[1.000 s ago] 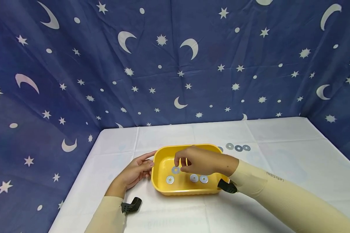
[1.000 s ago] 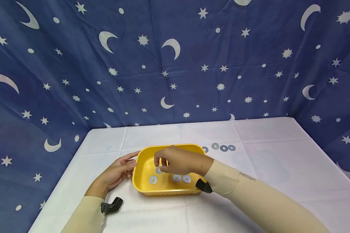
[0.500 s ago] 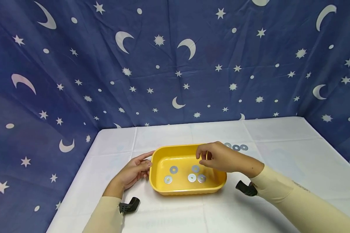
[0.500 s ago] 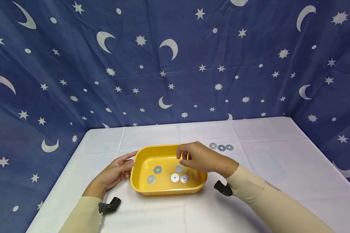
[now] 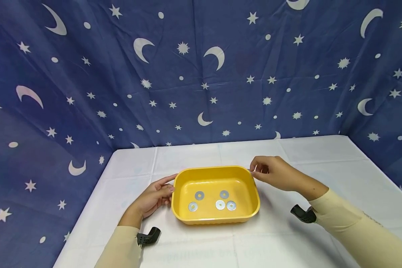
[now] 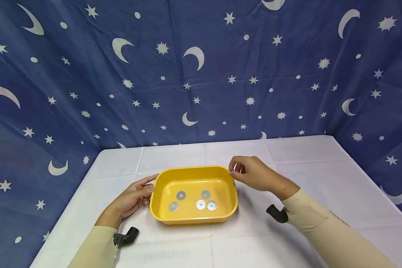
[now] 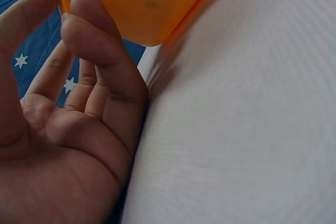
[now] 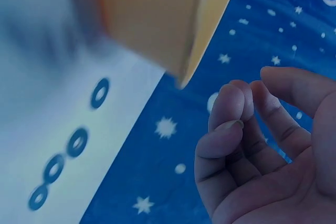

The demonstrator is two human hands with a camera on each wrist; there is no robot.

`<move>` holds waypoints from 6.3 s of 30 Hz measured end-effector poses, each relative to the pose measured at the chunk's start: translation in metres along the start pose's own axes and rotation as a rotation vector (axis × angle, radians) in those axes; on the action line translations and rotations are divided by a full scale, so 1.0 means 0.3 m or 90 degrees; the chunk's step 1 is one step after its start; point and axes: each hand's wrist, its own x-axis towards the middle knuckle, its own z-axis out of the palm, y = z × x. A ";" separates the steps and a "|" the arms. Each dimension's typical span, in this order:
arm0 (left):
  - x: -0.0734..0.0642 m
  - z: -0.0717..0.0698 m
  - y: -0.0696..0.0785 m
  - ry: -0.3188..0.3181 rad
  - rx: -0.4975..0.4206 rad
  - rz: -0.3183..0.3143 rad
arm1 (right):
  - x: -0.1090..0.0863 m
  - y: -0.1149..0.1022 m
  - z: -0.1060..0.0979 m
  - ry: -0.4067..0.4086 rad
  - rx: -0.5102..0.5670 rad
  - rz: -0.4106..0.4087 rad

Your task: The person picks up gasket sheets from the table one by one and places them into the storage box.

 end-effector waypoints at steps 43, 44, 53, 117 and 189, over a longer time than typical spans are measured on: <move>0.004 -0.009 -0.010 0.003 0.003 0.004 | 0.001 0.358 -0.041 -0.005 -0.009 0.179; 0.004 -0.009 -0.011 0.003 0.004 0.003 | 0.002 0.364 -0.040 -0.008 -0.009 0.181; 0.007 -0.004 -0.009 0.005 0.000 0.000 | 0.017 0.388 -0.041 -0.040 -0.028 0.203; 0.003 -0.003 -0.012 0.009 0.009 -0.003 | 0.019 0.439 -0.021 -0.046 -0.068 0.262; 0.005 -0.001 -0.008 0.004 -0.011 0.001 | 0.113 -0.133 0.014 -0.134 0.088 -0.031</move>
